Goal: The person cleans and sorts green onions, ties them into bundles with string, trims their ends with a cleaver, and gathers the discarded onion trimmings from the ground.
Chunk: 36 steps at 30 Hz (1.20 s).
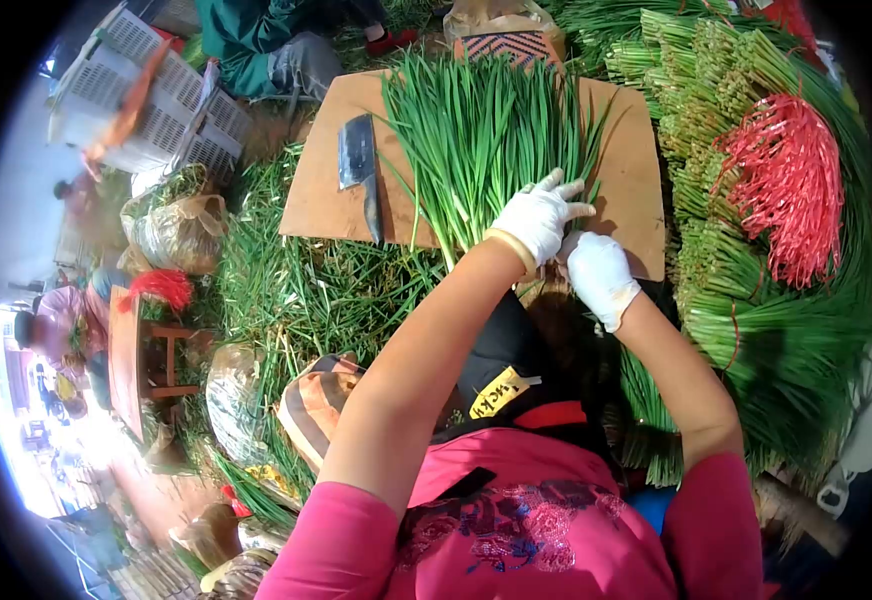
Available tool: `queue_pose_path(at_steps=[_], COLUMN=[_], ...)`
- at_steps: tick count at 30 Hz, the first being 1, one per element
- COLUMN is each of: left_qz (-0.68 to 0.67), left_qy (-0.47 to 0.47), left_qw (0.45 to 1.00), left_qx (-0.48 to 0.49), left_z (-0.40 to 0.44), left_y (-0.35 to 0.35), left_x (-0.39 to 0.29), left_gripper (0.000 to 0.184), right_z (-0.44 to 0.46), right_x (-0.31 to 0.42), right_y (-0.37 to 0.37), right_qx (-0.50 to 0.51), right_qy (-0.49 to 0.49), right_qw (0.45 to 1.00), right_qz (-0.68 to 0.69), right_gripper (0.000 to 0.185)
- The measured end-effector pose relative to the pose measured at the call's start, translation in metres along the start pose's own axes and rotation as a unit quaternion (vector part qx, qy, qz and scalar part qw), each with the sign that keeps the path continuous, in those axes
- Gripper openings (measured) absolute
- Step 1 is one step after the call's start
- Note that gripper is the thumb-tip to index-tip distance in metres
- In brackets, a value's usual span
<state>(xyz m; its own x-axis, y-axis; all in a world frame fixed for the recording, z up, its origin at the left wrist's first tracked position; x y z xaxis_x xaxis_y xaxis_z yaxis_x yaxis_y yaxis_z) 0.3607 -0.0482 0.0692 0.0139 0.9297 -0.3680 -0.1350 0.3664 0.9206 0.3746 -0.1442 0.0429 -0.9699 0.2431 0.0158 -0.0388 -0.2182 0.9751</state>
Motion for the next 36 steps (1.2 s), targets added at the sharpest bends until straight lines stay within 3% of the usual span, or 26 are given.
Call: queue_pose_path(at_steps=[2,5,6,7,9,11,12,13,15,16,17,18,19,20,21,23,25,26,27,29,31,34,36], left_qz=[0.045,0.039,0.029,0.023,0.009,0.008,-0.08,-0.166,-0.167,-0.19,-0.226,-0.193,-0.272,-0.277,-0.164,-0.241,-0.338,-0.393,-0.419,-0.496,-0.453,-0.455,-0.509], left_qy=[0.028,0.049,0.055,0.054,0.056,0.045,0.032,0.018,-0.013,0.042,0.125,0.219,0.306,0.421,0.432,0.48,0.538,0.568,0.521,0.456,0.516,0.474,0.449], left_qw=[0.992,0.985,0.984,0.983,0.979,0.986,0.993,0.986,0.968,0.954,0.934,0.925,0.883,0.851,0.881,0.837,0.764,0.712,0.728,0.726,0.716,0.75,0.733], left_qx=[0.112,0.159,0.165,0.176,0.196,0.163,0.085,0.007,-0.186,-0.229,-0.246,-0.245,-0.229,-0.146,-0.106,-0.104,-0.115,-0.128,-0.152,-0.138,-0.129,-0.073,-0.048], left_z=[0.011,0.018,0.02,0.02,0.019,0.018,0.021,0.02,0.003,-0.006,-0.018,-0.034,-0.049,-0.065,-0.072,-0.084,-0.079,-0.078,-0.069,-0.042,-0.027,-0.014,-0.018], left_y=[-0.013,-0.03,-0.034,-0.03,-0.022,-0.021,-0.012,0.009,0.061,0.073,0.089,0.098,0.084,0.074,0.073,0.041,0.03,0.027,0.006,-0.01,0.016,0.023,0.016], left_x=[0.003,0.016,0.021,0.019,0.014,0.013,0.017,0.021,0.039,0.067,0.093,0.118,0.161,0.191,0.208,0.252,0.264,0.252,0.275,0.251,0.181,0.15,0.146], left_gripper=[0.041,0.04,0.04,0.039,0.039,0.041,0.044,0.048,0.055,0.057,0.057,0.056,0.056,0.058,0.063,0.073,0.076,0.076,0.077,0.084,0.094,0.106,0.107], right_z=[0.004,0.002,0.0,0.004,-0.006,-0.018,-0.024,-0.037,-0.046,-0.035,-0.027,-0.023,-0.017,-0.011,-0.006,0.004,0.025,0.037,0.052,0.082,0.112,0.128,0.125], right_x=[-0.004,-0.029,-0.038,-0.039,-0.008,0.051,0.077,0.102,0.083,0.051,0.02,-0.011,-0.039,-0.068,-0.092,-0.14,-0.153,-0.159,-0.166,-0.144,-0.107,-0.072,-0.064], right_y=[-0.006,-0.001,0.005,0.003,0.049,0.072,0.088,0.089,0.07,0.071,0.074,0.068,0.074,0.066,0.054,0.014,0.004,-0.014,-0.048,-0.059,-0.049,-0.047,-0.052], right_qx=[0.022,-0.081,-0.062,-0.082,-0.097,-0.077,0.031,0.134,-0.006,0.005,0.009,-0.043,-0.067,-0.058,-0.061,0.048,0.088,0.052,0.014,-0.036,-0.002,0.034,0.08], right_qy=[-0.014,-0.099,-0.204,-0.234,-0.226,-0.142,0.051,0.238,0.187,0.009,-0.067,-0.134,-0.151,-0.179,-0.192,-0.305,-0.356,-0.354,-0.35,-0.383,-0.402,-0.376,-0.356], right_qw=[1.0,0.974,0.895,0.76,0.596,0.615,0.783,0.874,0.916,0.891,0.895,0.887,0.912,0.929,0.94,0.908,0.872,0.87,0.868,0.845,0.856,0.849,0.832], right_qz=[-0.009,0.189,0.391,0.6,0.764,0.772,0.619,0.402,0.354,0.455,0.441,0.439,0.377,0.319,0.275,0.285,0.324,0.339,0.352,0.371,0.326,0.369,0.418], right_gripper=[0.008,0.011,0.013,0.012,0.009,0.015,0.012,0.011,0.018,0.02,0.02,0.021,0.024,0.026,0.033,0.045,0.047,0.05,0.053,0.074,0.086,0.086,0.079])
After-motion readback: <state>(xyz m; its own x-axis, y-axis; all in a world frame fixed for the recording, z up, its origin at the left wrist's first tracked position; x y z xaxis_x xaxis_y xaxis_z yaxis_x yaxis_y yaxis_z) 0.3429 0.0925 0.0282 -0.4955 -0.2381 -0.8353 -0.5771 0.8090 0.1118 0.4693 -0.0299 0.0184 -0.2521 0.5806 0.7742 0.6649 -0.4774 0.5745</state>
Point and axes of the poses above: each hand's wrist, its own z-axis towards the middle knuckle, its own y-axis out of the back of the hand, x = y × z, the point moved 6 cm from there along z, towards the middle knuckle, and after that the axes turned 4 degrees about y, right-handed, at the moved point
